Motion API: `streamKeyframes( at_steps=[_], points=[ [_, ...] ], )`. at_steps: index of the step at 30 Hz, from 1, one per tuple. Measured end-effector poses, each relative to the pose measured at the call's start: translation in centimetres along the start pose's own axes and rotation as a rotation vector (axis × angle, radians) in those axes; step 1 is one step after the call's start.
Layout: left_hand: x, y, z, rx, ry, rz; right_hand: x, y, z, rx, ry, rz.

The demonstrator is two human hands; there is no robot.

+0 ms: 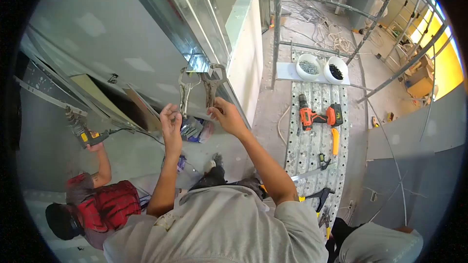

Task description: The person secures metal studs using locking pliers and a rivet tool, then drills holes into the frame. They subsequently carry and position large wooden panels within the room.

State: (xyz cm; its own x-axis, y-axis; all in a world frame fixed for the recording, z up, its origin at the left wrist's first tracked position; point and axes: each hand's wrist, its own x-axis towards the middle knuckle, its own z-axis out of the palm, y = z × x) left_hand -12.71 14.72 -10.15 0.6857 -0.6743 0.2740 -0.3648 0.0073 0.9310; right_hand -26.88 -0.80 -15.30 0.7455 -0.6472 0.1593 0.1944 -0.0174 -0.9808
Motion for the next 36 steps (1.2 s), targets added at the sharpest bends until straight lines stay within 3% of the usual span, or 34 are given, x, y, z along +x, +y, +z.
streamKeyframes(
  at_steps=[15, 19, 20, 21, 24, 26, 28, 30, 31, 32, 34, 36],
  points=[
    [-7.5, -5.9, -2.0, -0.144, -0.276, -0.448, 0.8, 0.7, 0.1, -0.109, -0.013, -0.048],
    [-9.1, -7.7, -3.0, -0.164, -0.376, -0.517, -2.5, 0.7, 1.2, -0.08, 0.198, 0.057],
    [-9.8, -8.5, -3.2, -0.157, -0.465, -0.54, -4.1, 2.1, 1.7, -0.152, 0.308, -0.034],
    [-10.3, -9.7, -3.3, -0.137, -0.5, -0.545, -6.2, 3.4, 1.7, -0.241, 0.42, -0.119],
    [-12.4, -17.6, -3.9, -0.047, -0.721, -0.605, -15.9, 7.9, 3.5, -0.528, 0.508, 0.17],
    [-14.3, -21.8, -4.3, 0.033, -0.882, -0.643, -24.3, 10.7, 4.9, -0.478, 0.443, 0.366],
    [-16.1, -23.5, -4.3, 0.254, -1.155, -0.578, -33.7, 13.8, 6.8, -0.632, 0.613, 0.434],
    [-17.6, -24.4, -3.7, 0.328, -1.282, -0.538, -41.2, 8.3, 8.4, -0.632, 0.773, 0.619],
    [-18.2, -24.8, -4.0, 0.408, -1.354, -0.506, -45.5, 9.9, 8.5, -0.529, 0.858, 0.769],
    [-18.7, -26.1, -4.2, 0.418, -1.374, -0.496, -49.2, 9.3, 9.3, -0.579, 0.977, 0.777],
    [-18.9, -28.9, -3.4, 0.646, -1.579, -0.192, -54.9, 7.3, 9.9, -0.626, 1.186, 0.84],
    [-18.9, -26.6, -2.0, 0.637, -1.605, -0.145, -59.4, 5.7, 10.3, -0.645, 1.364, 0.921]
  ],
)
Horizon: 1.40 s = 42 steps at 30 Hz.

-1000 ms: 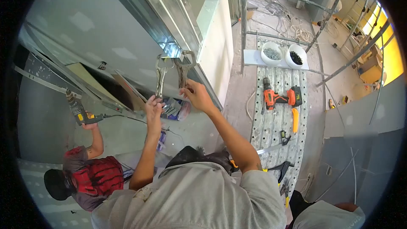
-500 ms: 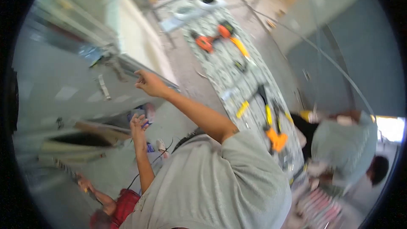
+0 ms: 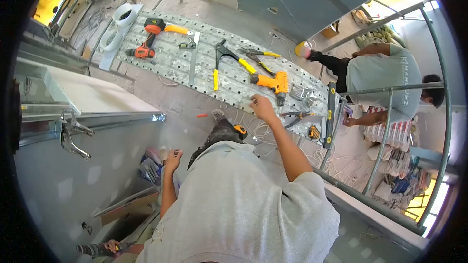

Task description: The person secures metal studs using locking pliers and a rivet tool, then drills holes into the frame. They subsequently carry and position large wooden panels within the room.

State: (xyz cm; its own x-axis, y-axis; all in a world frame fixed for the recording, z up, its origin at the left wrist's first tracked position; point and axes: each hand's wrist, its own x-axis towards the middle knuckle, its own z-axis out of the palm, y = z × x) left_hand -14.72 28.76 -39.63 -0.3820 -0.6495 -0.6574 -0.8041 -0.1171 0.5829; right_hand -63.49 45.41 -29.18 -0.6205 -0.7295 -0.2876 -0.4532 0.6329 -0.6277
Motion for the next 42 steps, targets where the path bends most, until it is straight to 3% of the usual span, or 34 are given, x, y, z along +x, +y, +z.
streamKeyframes(
  at_steps=[5, 8, 11, 13, 14, 16, 20, 25, 26, 28, 30, 33, 38, 42],
  points=[
    [2.9, 4.1, -1.2, 0.008, -0.084, 0.136, 3.4, -0.2, -2.6, -0.035, 0.2, -0.096],
    [7.4, 10.0, -5.1, 0.004, -0.236, 0.236, 8.9, -4.3, -1.1, -0.053, 0.091, -0.055],
    [15.3, 16.2, -11.0, 0.144, 0.079, 0.355, 13.2, -7.1, 2.4, -0.088, 0.233, -0.184],
    [17.8, 23.9, -15.7, 0.06, 0.344, 0.428, 16.0, -10.1, 4.7, -0.169, 0.3, -0.079],
    [19.6, 26.7, -18.1, 0.009, 0.475, 0.505, 17.2, -11.9, 4.5, -0.203, 0.15, 0.096],
    [23.6, 30.2, -22.9, 0.01, 0.665, 0.549, 19.1, -12.8, 5.2, -0.224, 0.09, 0.164],
    [35.4, 30.2, -34.0, 0.092, 0.993, 0.531, 20.8, -13.3, 5.6, -0.353, 0.004, 0.283],
    [45.0, 29.1, -44.8, 0.314, 1.076, 0.496, 21.8, -12.2, 6.2, -0.335, 0.058, 0.241],
    [46.7, 29.3, -46.2, 0.346, 1.04, 0.405, 22.3, -12.5, 6.1, -0.357, 0.07, 0.263],
    [48.9, 29.5, -47.0, 0.376, 0.989, 0.304, 22.7, -12.7, 6.4, -0.39, 0.104, 0.289],
    [50.6, 29.0, -47.2, 0.527, 0.817, 0.017, 23.1, -13.0, 6.0, -0.391, 0.088, 0.3],
    [52.2, 27.4, -46.3, 0.464, 0.93, 0.008, 23.8, -11.9, 5.8, -0.34, 0.084, 0.283],
    [51.5, 28.1, -46.3, 0.421, 0.954, 0.012, 24.1, -12.8, 4.8, -0.23, 0.122, 0.243],
    [52.0, 27.9, -46.3, 0.5, 0.945, 0.046, 22.9, -13.1, 3.4, 0.047, 0.138, 0.161]
  ],
)
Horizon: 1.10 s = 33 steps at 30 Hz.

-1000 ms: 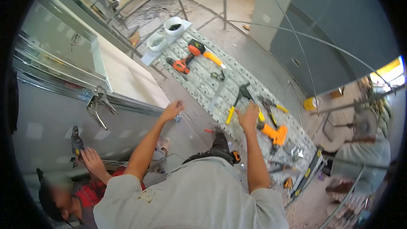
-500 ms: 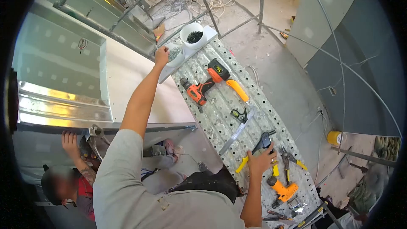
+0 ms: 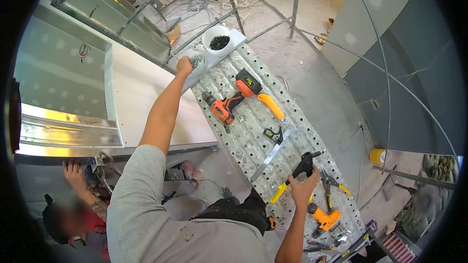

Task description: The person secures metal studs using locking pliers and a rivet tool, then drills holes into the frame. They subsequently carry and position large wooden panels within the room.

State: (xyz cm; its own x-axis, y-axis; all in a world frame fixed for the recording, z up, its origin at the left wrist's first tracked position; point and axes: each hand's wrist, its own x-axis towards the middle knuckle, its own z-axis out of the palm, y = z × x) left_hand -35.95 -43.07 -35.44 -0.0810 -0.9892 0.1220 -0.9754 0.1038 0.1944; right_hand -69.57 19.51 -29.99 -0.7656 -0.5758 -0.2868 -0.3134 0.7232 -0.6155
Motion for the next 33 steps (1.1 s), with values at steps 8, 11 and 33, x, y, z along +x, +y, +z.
streamKeyframes(
  at_steps=[8, 11, 33],
  points=[
    [-0.3, -0.6, -2.3, -0.048, 0.007, 0.137, -2.4, -1.9, -4.1, 1.544, -0.371, 0.115],
    [-1.0, -0.1, -4.0, -0.209, 0.021, 0.084, -3.3, -1.2, -3.7, 1.755, -0.476, 0.15],
    [-64.5, 3.1, -26.1, -1.067, -0.827, -0.286, -6.4, -11.4, 2.1, 1.152, -1.423, 0.017]
  ],
)
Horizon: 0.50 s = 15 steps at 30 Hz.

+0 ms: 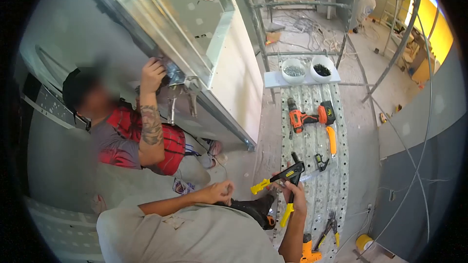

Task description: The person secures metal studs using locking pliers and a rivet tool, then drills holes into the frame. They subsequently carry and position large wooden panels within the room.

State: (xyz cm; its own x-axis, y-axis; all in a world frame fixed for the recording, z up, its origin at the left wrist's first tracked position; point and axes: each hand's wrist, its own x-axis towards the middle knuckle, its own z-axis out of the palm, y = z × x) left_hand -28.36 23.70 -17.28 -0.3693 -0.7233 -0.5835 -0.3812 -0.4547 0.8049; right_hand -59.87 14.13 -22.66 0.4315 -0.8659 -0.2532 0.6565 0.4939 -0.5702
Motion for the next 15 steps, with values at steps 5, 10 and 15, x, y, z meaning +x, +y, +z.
streamKeyframes(
  at_steps=[5, 10, 15],
  points=[
    [-6.4, -7.3, 0.2, 0.036, -0.029, 0.155, -1.8, 2.5, 4.2, -0.082, -0.055, 0.033],
    [-10.9, -11.5, 0.0, -0.119, 0.044, 0.264, -4.1, 5.2, 10.4, -0.134, -0.079, 0.031],
    [-11.2, -11.5, -3.6, -0.281, 0.269, 0.263, -6.1, 8.1, 15.2, -0.266, -0.219, 0.066]
  ],
)
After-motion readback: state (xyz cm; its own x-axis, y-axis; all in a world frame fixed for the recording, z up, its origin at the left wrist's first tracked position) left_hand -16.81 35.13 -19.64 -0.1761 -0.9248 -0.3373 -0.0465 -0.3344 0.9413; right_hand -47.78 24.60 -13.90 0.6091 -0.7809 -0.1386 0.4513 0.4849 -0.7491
